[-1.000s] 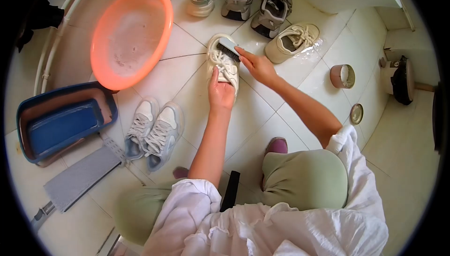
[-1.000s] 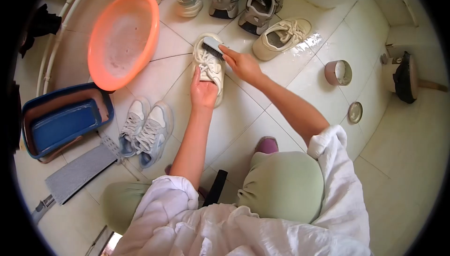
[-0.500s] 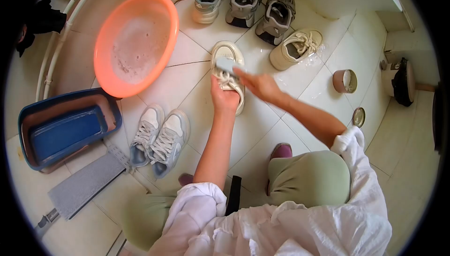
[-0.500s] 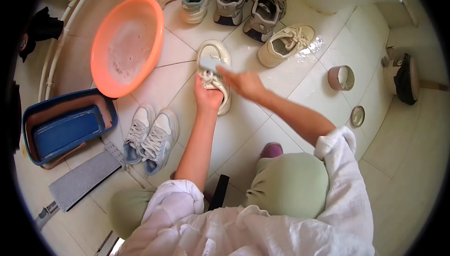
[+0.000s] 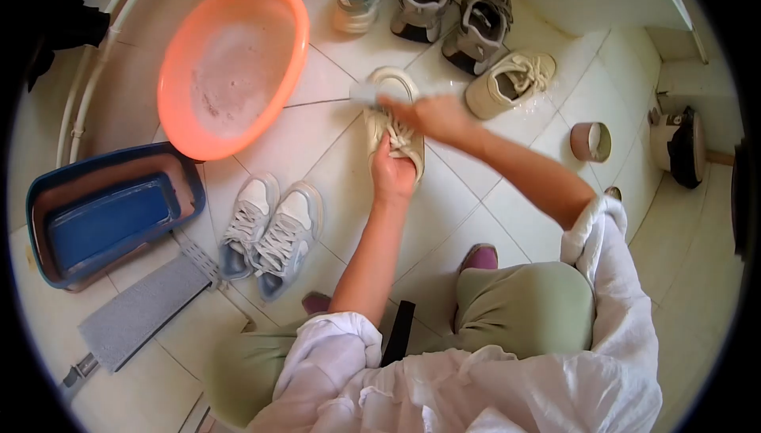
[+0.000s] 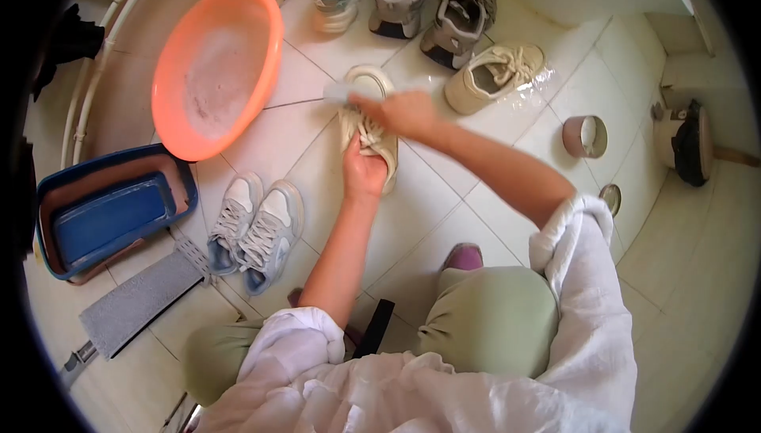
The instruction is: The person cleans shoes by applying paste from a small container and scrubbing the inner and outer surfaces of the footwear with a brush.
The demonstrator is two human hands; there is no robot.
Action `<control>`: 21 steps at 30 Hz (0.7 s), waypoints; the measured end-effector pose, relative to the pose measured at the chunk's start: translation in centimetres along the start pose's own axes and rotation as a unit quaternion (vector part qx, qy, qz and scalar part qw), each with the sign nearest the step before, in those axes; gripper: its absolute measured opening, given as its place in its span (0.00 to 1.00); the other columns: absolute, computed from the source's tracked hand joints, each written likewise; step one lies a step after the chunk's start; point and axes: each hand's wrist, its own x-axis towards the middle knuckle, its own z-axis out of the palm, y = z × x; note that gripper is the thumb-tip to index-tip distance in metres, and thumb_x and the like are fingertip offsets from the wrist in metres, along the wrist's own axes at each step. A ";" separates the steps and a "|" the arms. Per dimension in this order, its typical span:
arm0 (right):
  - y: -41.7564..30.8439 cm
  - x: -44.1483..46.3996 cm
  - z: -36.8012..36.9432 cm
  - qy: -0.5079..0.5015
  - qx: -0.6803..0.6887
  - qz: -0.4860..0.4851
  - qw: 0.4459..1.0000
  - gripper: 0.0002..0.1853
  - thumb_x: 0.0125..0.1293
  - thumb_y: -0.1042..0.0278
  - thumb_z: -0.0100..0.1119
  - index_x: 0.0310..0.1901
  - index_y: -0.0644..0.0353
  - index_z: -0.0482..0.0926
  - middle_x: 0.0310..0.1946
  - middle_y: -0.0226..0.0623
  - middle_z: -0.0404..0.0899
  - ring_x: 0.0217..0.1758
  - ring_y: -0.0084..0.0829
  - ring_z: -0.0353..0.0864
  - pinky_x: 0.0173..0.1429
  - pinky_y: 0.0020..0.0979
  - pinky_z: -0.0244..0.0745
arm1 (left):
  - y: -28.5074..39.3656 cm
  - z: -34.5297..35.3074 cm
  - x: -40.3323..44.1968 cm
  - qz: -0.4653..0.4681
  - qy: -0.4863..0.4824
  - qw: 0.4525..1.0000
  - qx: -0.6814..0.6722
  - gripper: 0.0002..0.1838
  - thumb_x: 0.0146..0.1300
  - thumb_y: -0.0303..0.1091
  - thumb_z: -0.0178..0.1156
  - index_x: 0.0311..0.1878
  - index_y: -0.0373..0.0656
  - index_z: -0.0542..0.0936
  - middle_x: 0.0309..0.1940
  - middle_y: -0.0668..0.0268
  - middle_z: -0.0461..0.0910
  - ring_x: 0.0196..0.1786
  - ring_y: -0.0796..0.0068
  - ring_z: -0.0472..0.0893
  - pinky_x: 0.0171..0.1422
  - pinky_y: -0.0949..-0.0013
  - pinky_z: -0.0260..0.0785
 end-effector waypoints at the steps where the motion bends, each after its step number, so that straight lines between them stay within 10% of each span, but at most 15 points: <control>1: 1.1 2.0 -0.4 -0.004 0.039 0.031 0.999 0.25 0.67 0.53 0.50 0.67 0.31 0.66 0.19 0.36 0.79 0.18 0.37 0.79 0.18 0.37 0.70 | 0.3 0.5 -0.2 -0.005 0.009 1.000 0.003 0.19 0.72 0.35 0.46 0.62 0.38 0.68 0.60 0.60 0.73 0.61 0.63 0.72 0.68 0.58 0.63; 21: 0.3 -5.6 4.1 0.083 0.182 0.114 0.973 0.24 0.68 0.60 0.54 0.66 0.38 0.69 0.20 0.43 0.78 0.20 0.44 0.78 0.26 0.43 0.72 | 0.3 -0.1 -1.3 0.013 -0.032 0.999 -0.007 0.22 0.74 0.38 0.42 0.66 0.38 0.65 0.62 0.59 0.70 0.64 0.62 0.70 0.71 0.58 0.61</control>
